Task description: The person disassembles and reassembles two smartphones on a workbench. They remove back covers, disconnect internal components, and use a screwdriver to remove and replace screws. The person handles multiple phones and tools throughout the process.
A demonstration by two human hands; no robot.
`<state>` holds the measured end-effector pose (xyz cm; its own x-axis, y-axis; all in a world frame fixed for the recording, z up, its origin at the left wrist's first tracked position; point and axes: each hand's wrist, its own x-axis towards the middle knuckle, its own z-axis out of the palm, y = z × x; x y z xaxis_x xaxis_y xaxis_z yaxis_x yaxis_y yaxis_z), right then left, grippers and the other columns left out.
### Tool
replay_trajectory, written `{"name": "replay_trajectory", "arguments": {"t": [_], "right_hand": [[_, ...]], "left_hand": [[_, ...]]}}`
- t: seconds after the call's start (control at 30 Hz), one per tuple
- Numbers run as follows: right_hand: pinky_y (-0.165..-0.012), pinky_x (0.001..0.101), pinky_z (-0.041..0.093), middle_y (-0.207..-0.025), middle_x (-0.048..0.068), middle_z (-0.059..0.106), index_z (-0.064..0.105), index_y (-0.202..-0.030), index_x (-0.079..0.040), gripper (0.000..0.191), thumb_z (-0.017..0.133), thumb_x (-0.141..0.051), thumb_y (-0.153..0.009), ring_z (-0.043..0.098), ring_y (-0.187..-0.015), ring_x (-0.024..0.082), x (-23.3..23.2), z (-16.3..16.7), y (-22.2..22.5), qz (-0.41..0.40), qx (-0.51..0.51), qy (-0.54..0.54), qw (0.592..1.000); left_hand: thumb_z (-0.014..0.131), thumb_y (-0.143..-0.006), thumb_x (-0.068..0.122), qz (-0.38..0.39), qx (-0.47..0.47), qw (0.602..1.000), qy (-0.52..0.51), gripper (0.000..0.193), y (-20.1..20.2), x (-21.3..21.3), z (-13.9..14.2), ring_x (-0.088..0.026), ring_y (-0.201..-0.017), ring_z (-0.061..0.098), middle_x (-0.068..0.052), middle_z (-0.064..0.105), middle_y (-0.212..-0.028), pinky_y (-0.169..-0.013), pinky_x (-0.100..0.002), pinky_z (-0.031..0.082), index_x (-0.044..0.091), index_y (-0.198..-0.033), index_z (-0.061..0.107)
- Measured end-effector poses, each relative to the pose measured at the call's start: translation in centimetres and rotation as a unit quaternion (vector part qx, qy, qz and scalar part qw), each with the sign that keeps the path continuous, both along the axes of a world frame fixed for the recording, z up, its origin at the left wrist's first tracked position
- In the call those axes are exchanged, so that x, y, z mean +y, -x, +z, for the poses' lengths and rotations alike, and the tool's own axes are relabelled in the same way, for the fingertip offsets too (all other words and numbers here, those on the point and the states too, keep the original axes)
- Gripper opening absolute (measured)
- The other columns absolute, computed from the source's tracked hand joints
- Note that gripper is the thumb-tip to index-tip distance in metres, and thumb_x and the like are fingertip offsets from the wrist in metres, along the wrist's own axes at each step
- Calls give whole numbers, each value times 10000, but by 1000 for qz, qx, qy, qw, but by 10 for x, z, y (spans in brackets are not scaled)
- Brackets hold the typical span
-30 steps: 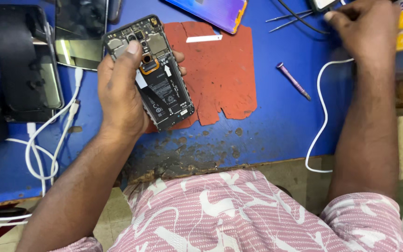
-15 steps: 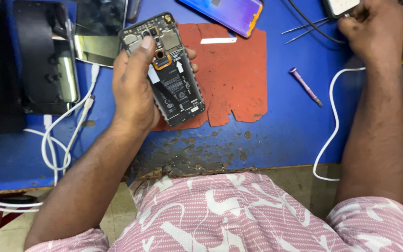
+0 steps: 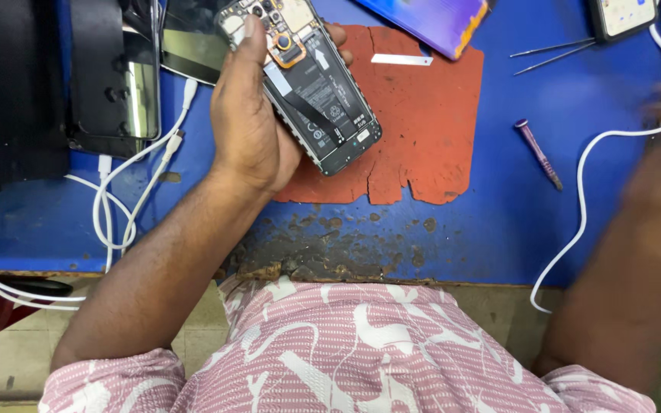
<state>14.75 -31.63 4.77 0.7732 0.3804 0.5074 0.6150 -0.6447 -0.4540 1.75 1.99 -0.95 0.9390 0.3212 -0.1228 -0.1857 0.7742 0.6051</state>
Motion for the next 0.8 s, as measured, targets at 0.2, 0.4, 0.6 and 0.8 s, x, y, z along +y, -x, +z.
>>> {"name": "replay_trajectory", "arguments": {"t": [0.2,0.4,0.6,0.8], "right_hand": [[-794,280,634,-1062,163,763,688,-1061,26,191,848,-30,-971,782,-916,217,78,-10,93,205,110,4,973],[-701,304,589,-983,164,758,655,-957,29,232,879,-34,-945,762,-840,216,109,-10,97,222,98,-42,969],[-647,306,549,-909,142,747,665,-926,8,233,891,-49,-932,735,-772,206,115,-9,94,225,82,-21,971],[-657,297,558,-916,144,743,663,-929,7,225,880,-52,-952,742,-790,200,115,-7,91,225,87,-20,970]], "left_hand": [[395,-1145,469,-28,-27,999,35,578,-2,2,-13,-301,-1190,689,-194,703,-1236,-1061,-439,571,-42,-1299,617],[394,-1141,473,-21,-38,998,49,563,-4,2,-20,-305,-1176,683,-185,701,-1215,-1073,-447,561,-10,-1340,601],[380,-1150,484,-27,-41,997,55,580,-2,1,-18,-295,-1203,670,-172,688,-1238,-1082,-443,557,-18,-1343,594],[365,-1161,482,-20,-50,998,39,584,-1,2,-15,-283,-1222,661,-170,685,-1243,-1103,-430,550,-31,-1320,595]]}}
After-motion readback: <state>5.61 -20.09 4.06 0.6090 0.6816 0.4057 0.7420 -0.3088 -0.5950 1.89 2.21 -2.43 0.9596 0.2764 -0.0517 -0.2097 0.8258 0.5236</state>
